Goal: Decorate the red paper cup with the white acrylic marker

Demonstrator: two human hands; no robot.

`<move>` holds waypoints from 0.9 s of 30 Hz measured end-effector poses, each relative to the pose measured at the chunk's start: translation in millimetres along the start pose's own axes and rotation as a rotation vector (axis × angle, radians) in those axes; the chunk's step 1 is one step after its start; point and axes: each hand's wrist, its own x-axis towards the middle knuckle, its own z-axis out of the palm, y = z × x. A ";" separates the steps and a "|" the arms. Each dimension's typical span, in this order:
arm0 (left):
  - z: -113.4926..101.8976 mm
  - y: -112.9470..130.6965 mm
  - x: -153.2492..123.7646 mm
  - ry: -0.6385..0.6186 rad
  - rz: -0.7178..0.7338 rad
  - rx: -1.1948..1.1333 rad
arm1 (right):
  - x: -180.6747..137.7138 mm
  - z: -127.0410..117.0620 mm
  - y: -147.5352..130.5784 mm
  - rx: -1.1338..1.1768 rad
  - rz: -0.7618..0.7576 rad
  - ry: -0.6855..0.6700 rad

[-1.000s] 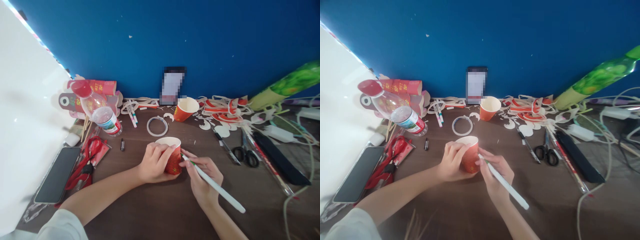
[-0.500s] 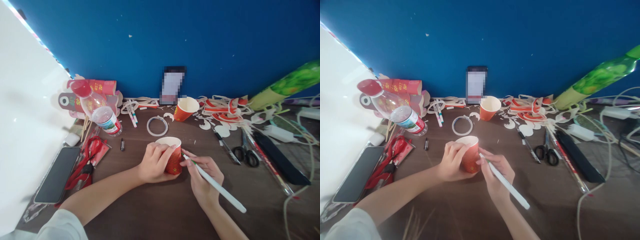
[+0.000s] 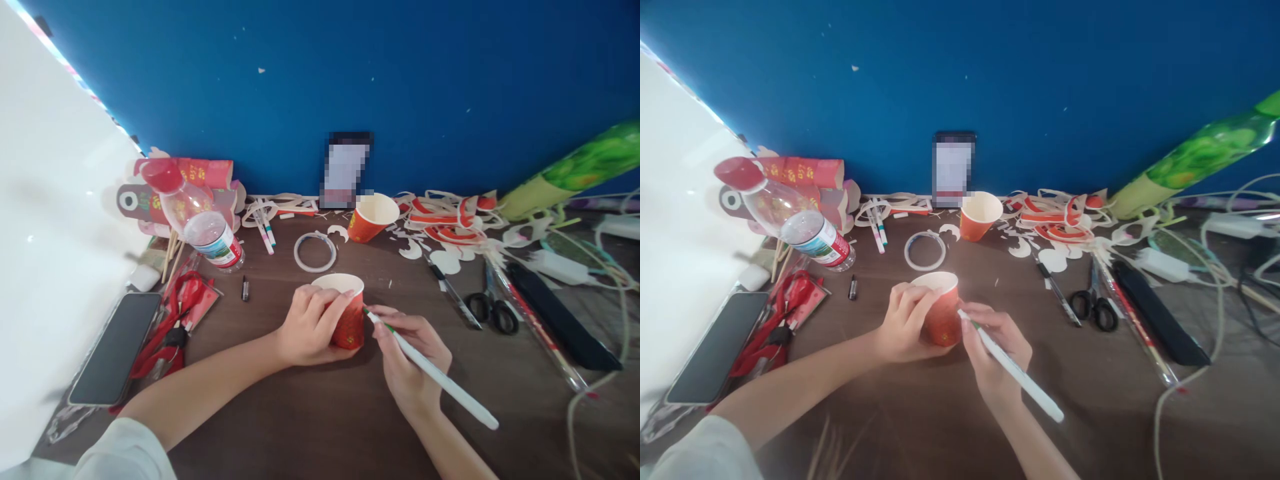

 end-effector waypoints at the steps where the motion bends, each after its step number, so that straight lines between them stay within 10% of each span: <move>1: 0.1 0.1 0.0 0.002 0.000 0.002 | 0.9 0.6 -1.4 -0.016 -0.008 -0.007; 27: 0.8 -1.1 -2.1 -0.011 0.020 0.002 | -2.1 -2.4 -0.7 -0.093 0.050 0.005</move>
